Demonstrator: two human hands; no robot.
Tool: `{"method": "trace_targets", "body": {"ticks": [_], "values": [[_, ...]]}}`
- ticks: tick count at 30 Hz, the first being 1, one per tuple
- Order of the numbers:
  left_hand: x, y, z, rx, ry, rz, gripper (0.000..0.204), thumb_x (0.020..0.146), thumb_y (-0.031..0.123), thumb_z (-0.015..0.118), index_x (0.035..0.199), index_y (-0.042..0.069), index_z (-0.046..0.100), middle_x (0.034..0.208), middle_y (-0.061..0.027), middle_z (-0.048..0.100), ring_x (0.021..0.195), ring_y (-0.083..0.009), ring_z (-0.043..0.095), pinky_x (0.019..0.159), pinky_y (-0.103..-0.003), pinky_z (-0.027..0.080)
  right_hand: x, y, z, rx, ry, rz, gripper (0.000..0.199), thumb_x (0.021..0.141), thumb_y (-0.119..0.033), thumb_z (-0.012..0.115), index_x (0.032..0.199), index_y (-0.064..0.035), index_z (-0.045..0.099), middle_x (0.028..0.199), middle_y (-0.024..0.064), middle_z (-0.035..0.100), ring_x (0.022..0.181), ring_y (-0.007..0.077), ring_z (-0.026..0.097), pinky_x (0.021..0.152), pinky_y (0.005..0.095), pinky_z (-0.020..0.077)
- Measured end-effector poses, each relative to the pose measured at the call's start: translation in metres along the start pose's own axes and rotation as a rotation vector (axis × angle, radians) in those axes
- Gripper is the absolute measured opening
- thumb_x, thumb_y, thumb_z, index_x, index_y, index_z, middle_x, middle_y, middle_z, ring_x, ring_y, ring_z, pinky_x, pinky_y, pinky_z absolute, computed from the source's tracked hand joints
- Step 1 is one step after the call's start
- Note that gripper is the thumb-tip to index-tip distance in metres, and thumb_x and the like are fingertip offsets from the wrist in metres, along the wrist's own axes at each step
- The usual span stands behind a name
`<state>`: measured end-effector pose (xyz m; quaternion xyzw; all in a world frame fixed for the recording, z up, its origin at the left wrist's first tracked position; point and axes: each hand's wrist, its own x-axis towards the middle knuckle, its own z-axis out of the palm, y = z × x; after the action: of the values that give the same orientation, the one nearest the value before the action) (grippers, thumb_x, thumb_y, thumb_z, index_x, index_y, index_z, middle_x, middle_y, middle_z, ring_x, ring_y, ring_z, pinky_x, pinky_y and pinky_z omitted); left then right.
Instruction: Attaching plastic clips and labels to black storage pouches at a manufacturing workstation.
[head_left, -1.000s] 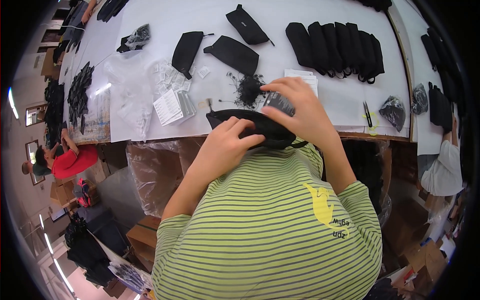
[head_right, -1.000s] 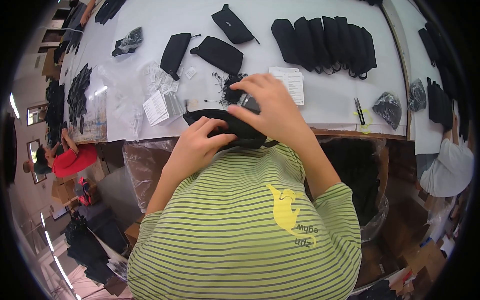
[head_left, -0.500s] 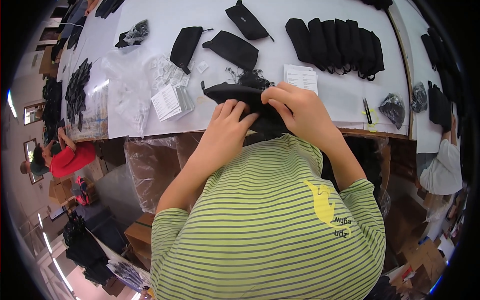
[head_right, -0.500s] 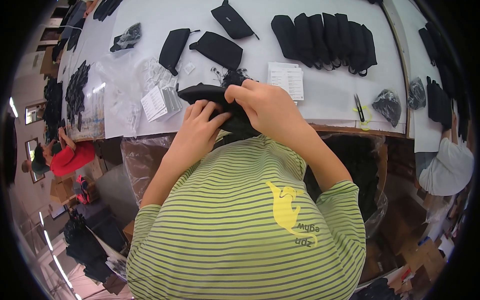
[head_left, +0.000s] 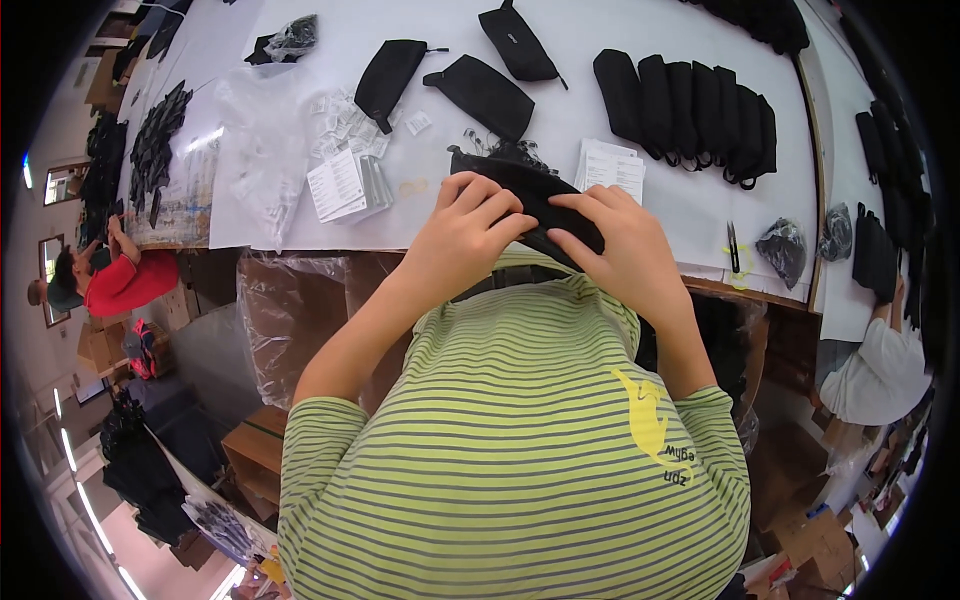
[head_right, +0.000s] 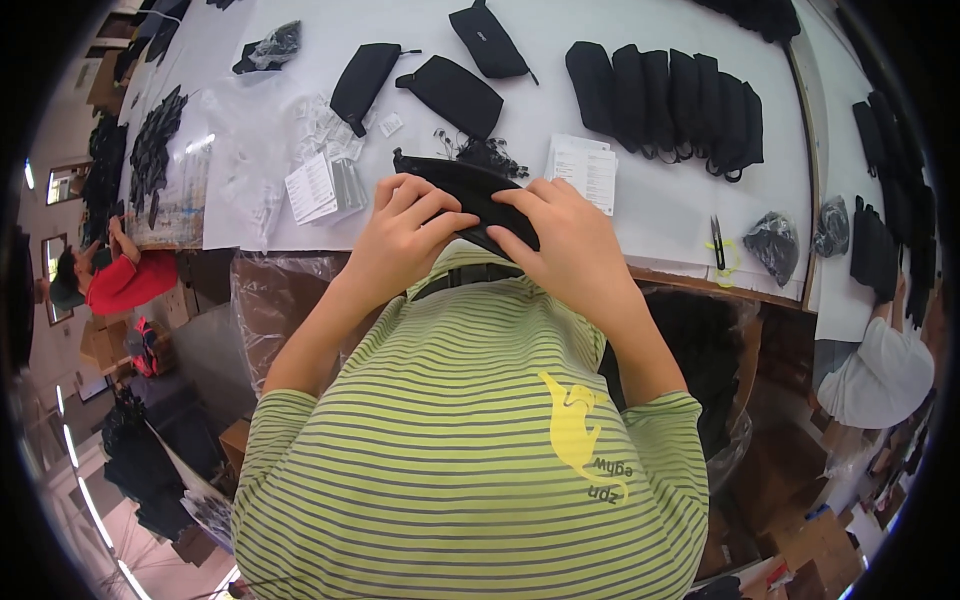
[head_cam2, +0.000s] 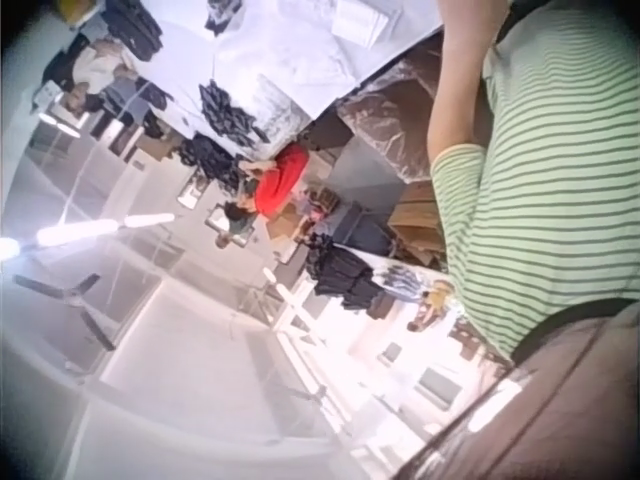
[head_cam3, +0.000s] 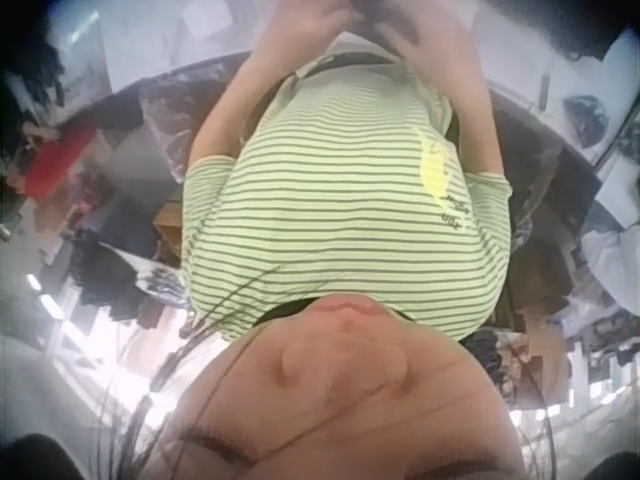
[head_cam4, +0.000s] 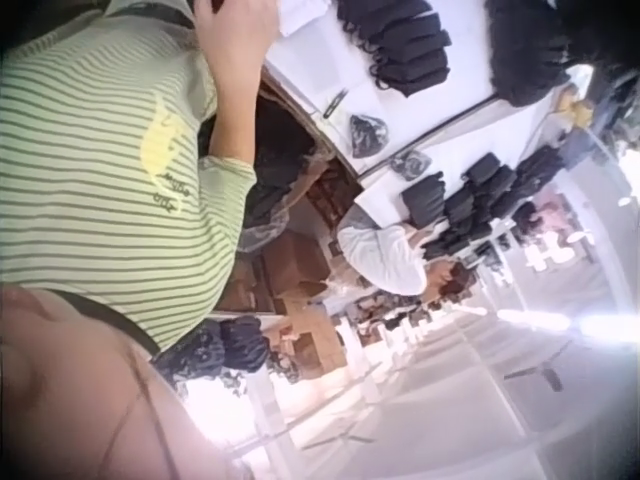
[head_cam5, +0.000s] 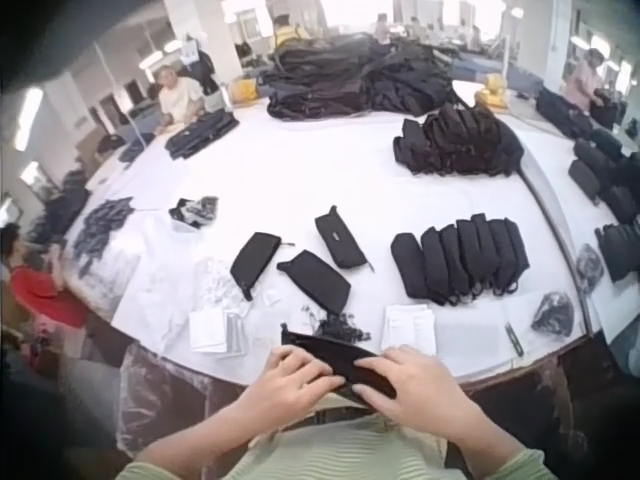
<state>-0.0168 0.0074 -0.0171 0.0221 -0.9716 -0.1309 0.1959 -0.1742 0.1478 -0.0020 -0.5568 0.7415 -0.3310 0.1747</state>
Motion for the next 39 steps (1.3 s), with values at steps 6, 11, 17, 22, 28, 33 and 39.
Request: {"method": "trace_targets", "body": {"ticks": [6, 11, 17, 22, 28, 33, 39], "values": [[-0.006, 0.008, 0.004, -0.117, 0.079, -0.029, 0.018, 0.064, 0.006, 0.071, 0.08, 0.01, 0.063, 0.082, 0.002, 0.059, 0.082, -0.0187, 0.053, 0.082, -0.035, 0.037, -0.005, -0.001, 0.008, 0.002, -0.022, 0.042, 0.017, 0.074, -0.012, 0.069, 0.09, -0.0066, 0.067, 0.076, 0.0035, 0.058, 0.076, 0.0209, 0.054, 0.068, 0.0313, 0.0461], [-0.012, 0.008, 0.002, -0.114, 0.112, -0.056, 0.021, 0.061, 0.004, 0.07, 0.08, 0.01, 0.063, 0.082, 0.0021, 0.059, 0.081, -0.0185, 0.053, 0.08, -0.034, 0.037, -0.01, -0.006, 0.016, 0.01, 0.055, -0.061, 0.013, 0.073, -0.009, 0.068, 0.085, -0.007, 0.068, 0.076, 0.002, 0.057, 0.074, 0.0198, 0.054, 0.063, 0.0313, 0.047], [-0.015, 0.011, -0.002, -0.17, 0.113, -0.128, 0.025, 0.058, 0.002, 0.071, 0.081, 0.01, 0.064, 0.093, -0.0006, 0.06, 0.087, -0.0203, 0.054, 0.081, -0.035, 0.036, -0.012, -0.007, 0.014, -0.017, 0.027, -0.161, 0.017, 0.071, -0.006, 0.066, 0.088, -0.0077, 0.069, 0.076, 0.0018, 0.058, 0.072, 0.0196, 0.053, 0.063, 0.0308, 0.0468], [-0.018, 0.016, 0.001, -0.276, 0.069, -0.254, 0.031, 0.057, 0.002, 0.072, 0.085, 0.01, 0.064, 0.101, -0.0019, 0.059, 0.093, -0.021, 0.053, 0.084, -0.036, 0.035, -0.015, -0.008, 0.014, -0.017, -0.014, -0.188, 0.019, 0.069, -0.004, 0.065, 0.088, -0.0059, 0.068, 0.076, 0.0023, 0.058, 0.072, 0.0199, 0.054, 0.062, 0.031, 0.0468], [-0.031, 0.027, 0.006, -0.205, 0.054, -0.23, 0.027, 0.058, 0.003, 0.07, 0.084, 0.007, 0.063, 0.087, 0.0005, 0.061, 0.09, -0.0196, 0.055, 0.085, -0.034, 0.034, -0.023, -0.013, 0.019, -0.032, -0.018, -0.254, 0.018, 0.068, -0.002, 0.064, 0.086, -0.0033, 0.067, 0.075, 0.0032, 0.058, 0.072, 0.0204, 0.054, 0.061, 0.0311, 0.0472], [-0.032, 0.034, 0.002, -0.28, -0.029, -0.27, 0.023, 0.063, 0.005, 0.07, 0.083, 0.007, 0.06, 0.085, -0.0009, 0.06, 0.085, -0.0196, 0.055, 0.082, -0.033, 0.036, -0.028, -0.004, 0.018, 0.041, -0.171, -0.205, 0.024, 0.073, -0.006, 0.065, 0.097, -0.0039, 0.065, 0.08, 0.0069, 0.059, 0.076, 0.0229, 0.057, 0.064, 0.0311, 0.0482], [-0.029, 0.021, -0.03, -0.6, -0.465, -0.511, 0.02, 0.079, 0.011, 0.066, 0.095, 0.003, 0.056, 0.081, -0.0128, 0.061, 0.075, -0.0299, 0.059, 0.064, -0.036, 0.044, -0.003, 0.037, -0.037, 0.51, -0.575, 0.079, 0.06, 0.076, -0.032, 0.072, 0.127, -0.009, 0.052, 0.107, 0.0109, 0.062, 0.1, 0.0219, 0.058, 0.09, 0.0331, 0.0432]]}}
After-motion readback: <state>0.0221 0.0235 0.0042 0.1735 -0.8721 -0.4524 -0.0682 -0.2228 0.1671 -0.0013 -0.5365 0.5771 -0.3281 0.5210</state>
